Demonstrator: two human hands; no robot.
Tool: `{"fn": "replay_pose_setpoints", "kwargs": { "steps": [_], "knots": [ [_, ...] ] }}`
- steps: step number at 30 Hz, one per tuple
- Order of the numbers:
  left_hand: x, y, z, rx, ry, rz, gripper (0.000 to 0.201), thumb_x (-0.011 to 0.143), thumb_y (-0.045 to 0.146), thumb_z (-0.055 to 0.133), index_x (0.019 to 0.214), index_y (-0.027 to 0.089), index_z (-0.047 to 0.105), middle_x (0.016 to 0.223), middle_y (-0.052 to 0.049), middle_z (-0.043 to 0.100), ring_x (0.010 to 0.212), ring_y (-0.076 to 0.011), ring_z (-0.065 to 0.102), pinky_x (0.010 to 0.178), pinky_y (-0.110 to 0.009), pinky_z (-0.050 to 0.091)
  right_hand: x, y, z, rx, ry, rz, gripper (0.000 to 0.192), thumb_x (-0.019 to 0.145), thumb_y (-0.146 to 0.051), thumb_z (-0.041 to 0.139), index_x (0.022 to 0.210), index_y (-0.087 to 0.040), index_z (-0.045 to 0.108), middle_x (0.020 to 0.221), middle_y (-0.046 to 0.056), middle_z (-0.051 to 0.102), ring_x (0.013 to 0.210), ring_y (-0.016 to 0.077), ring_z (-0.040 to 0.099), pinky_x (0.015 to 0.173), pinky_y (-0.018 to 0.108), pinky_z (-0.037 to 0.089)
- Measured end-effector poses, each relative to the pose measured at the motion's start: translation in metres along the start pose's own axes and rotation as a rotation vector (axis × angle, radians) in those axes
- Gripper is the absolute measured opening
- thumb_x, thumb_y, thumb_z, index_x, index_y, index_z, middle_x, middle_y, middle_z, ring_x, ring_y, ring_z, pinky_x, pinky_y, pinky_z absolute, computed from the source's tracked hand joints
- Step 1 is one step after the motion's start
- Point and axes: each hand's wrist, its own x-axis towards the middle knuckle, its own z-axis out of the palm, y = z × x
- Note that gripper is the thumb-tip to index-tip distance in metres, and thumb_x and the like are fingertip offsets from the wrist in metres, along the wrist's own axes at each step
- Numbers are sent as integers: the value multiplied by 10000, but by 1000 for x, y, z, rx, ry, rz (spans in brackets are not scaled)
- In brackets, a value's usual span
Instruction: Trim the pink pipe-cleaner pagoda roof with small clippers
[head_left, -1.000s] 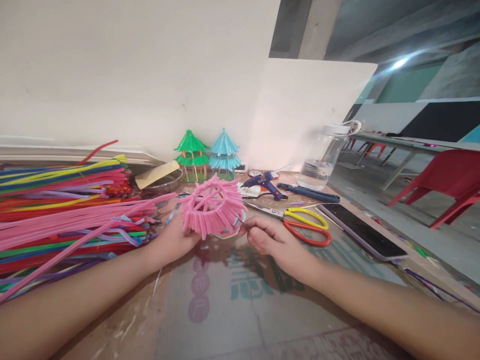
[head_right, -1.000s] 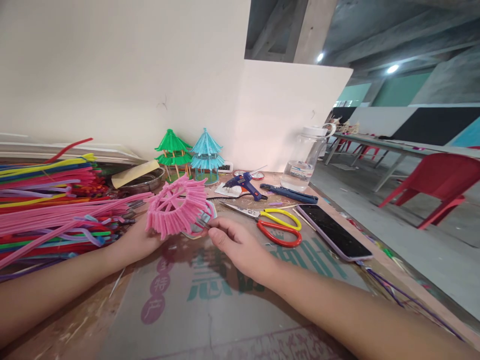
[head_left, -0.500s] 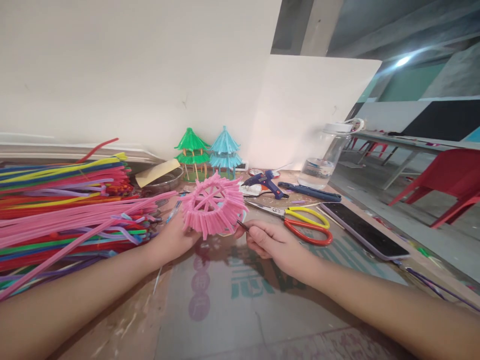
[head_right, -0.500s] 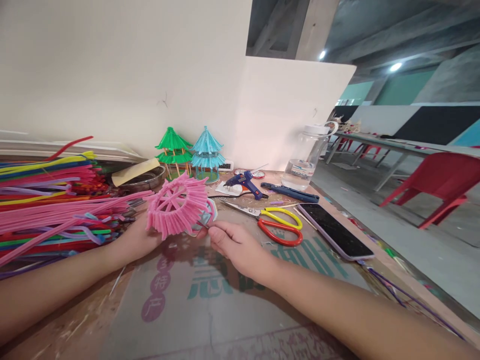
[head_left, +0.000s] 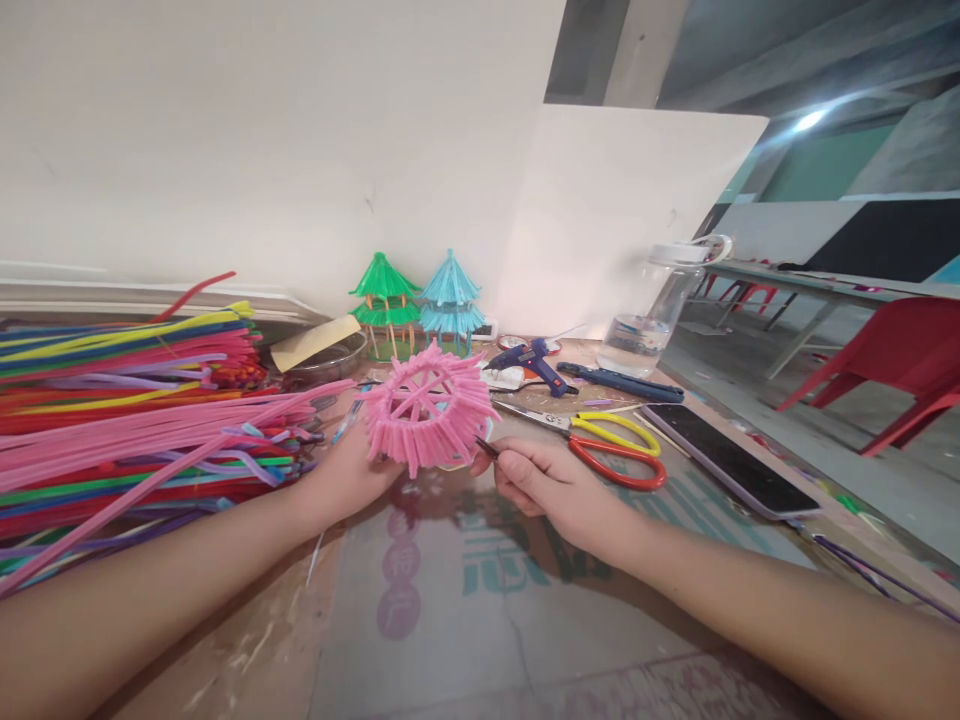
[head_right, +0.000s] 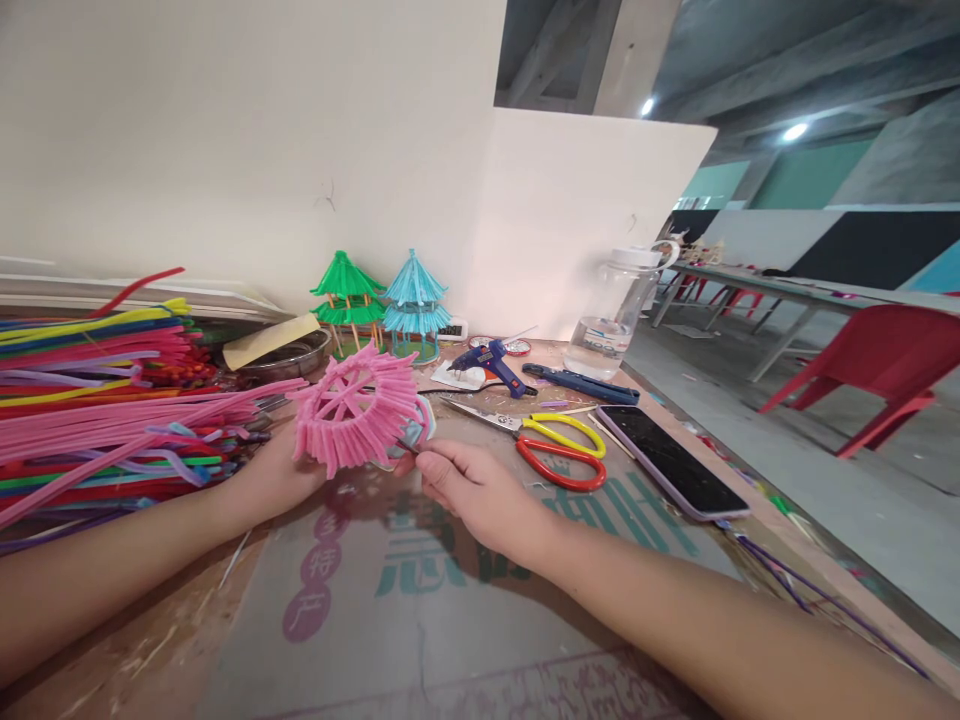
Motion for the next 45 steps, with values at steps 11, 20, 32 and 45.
{"fn": "replay_pose_setpoints", "kwargs": {
  "steps": [11,20,32,45],
  "knots": [
    [0,0,1,-13,-9,18,323,928,247,529,1224,209,653,1152,-105,732,1148,-288,652,1035,-481,517,0,0,0,-5,25,6,612,836,-770,558,830,-162,625,620,-51,372,546,104,312,503,259,247],
    [-2,-3,2,11,17,18,340,912,211,543,1237,204,642,1134,-106,738,1123,-286,668,1011,-478,534,0,2,-3,73,-12,58,602,822,-751,599,886,-153,634,616,-69,324,525,88,266,482,250,189],
    [-2,1,-1,46,-3,111,306,911,213,501,1180,218,646,1158,-105,739,1132,-283,673,1021,-478,532,1,2,-1,151,-56,37,561,845,-730,598,852,-169,597,565,-85,340,483,75,244,452,238,187],
    [-2,-1,0,45,9,101,253,907,256,509,1092,222,678,1153,-99,741,1138,-292,663,1015,-487,539,-1,1,-1,164,-61,65,562,832,-723,616,849,-162,597,579,-84,351,478,69,240,447,244,178]
  ]
}}
